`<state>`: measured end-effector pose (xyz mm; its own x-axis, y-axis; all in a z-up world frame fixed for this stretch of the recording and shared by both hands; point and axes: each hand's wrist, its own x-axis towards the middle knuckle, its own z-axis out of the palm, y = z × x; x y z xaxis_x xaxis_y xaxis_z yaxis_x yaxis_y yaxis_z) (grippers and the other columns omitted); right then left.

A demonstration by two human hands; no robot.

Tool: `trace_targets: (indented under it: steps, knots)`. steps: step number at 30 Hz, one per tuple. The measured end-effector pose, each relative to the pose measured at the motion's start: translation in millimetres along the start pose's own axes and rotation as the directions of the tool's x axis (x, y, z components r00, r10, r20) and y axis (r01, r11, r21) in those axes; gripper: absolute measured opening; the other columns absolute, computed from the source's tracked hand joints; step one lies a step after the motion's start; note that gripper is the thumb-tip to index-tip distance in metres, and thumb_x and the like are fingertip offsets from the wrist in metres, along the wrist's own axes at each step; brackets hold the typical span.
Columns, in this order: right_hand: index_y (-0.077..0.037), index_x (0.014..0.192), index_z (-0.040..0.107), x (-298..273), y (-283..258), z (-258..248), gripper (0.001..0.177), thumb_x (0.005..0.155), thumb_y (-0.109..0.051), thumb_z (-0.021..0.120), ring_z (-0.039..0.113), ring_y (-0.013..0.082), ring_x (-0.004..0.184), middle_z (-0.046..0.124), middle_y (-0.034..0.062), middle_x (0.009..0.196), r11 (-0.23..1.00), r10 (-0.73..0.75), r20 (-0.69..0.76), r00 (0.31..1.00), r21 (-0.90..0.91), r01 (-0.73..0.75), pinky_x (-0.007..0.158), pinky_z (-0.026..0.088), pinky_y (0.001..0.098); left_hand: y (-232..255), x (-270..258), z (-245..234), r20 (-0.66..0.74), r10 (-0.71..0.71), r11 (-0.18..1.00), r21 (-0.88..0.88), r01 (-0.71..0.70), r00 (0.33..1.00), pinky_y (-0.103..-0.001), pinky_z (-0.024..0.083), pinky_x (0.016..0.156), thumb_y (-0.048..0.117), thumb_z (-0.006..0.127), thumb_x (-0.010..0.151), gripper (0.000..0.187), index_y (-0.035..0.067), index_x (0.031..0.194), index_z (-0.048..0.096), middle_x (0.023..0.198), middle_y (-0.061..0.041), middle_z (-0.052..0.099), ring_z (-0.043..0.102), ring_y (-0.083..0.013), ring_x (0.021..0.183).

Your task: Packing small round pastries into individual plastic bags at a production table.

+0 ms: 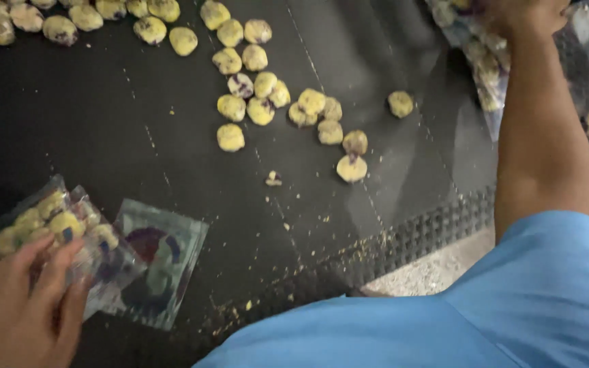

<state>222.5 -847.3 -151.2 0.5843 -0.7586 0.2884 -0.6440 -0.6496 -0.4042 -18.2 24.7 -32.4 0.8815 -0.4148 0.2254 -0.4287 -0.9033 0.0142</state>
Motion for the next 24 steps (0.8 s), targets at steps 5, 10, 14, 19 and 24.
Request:
trace_targets:
  steps: [5, 10, 14, 19, 24]
  knots:
    - [-0.002, 0.123, 0.048, -46, -88, -55, 0.094, 0.07, -0.059, 0.101, 0.073, 0.0253, 0.083, 0.059, 0.015, 0.12, 0.994, 0.112, 0.222, 0.969, -0.042, -0.105, 0.051, 0.063, 0.0448, -10, -16, 24, -0.002, -0.111, 0.991, -0.082, 0.111, 0.994, -0.044, 0.052, 0.098, 0.016, 0.068, 0.088, 0.041, 0.014, 0.128, 0.07, 0.14, -0.012, 0.063, 0.065, -0.0303, 0.103]
    - [-0.021, 0.125, 0.044, -7, -45, -25, 0.069, 0.089, -0.073, 0.072, 0.055, 0.0297, 0.112, 0.06, 0.0005, 0.12, 0.972, 0.134, 0.591, 0.795, -0.235, 0.011, 0.08, 0.045, 0.0457, -8, -12, 25, 0.129, -0.174, 0.985, 0.014, 0.173, 0.976, -0.038, 0.054, 0.096, 0.022, 0.063, 0.092, 0.041, 0.009, 0.13, 0.07, 0.144, -0.018, 0.063, 0.068, -0.0279, 0.112]
    - [-0.019, 0.123, 0.047, 25, 36, -34, 0.063, 0.089, -0.066, 0.071, 0.057, 0.0296, 0.107, 0.062, 0.0023, 0.117, 0.979, 0.164, 0.631, 0.758, -0.198, -0.046, 0.078, 0.046, 0.045, 5, -7, 23, 0.086, -0.246, 0.939, -0.228, 0.259, 0.966, -0.044, 0.045, 0.107, 0.004, 0.061, 0.096, 0.036, -0.002, 0.13, 0.069, 0.142, -0.025, 0.055, 0.056, -0.0374, 0.119]
    - [-0.015, 0.12, 0.052, 34, 84, -84, 0.053, 0.088, -0.054, 0.069, 0.06, 0.0295, 0.098, 0.066, 0.0053, 0.112, 0.986, 0.166, 0.678, 0.716, -0.119, -0.116, 0.074, 0.049, 0.0437, 0, -13, 41, 0.05, -0.306, 0.863, -0.406, 0.3, 0.951, -0.046, 0.042, 0.103, -0.001, 0.057, 0.095, 0.043, -0.006, 0.137, 0.065, 0.15, -0.03, 0.05, 0.053, -0.0395, 0.117]
    - [-0.011, 0.117, 0.058, -4, 106, -141, 0.044, 0.088, -0.043, 0.067, 0.063, 0.0294, 0.09, 0.07, 0.0084, 0.108, 0.984, 0.143, 0.737, 0.66, -0.036, -0.174, 0.071, 0.051, 0.0425, 6, -11, 33, 0.065, -0.313, 0.834, -0.458, 0.307, 0.948, -0.041, 0.04, 0.107, -0.008, 0.059, 0.097, 0.036, -0.007, 0.132, 0.064, 0.147, -0.026, 0.048, 0.05, -0.0362, 0.118]
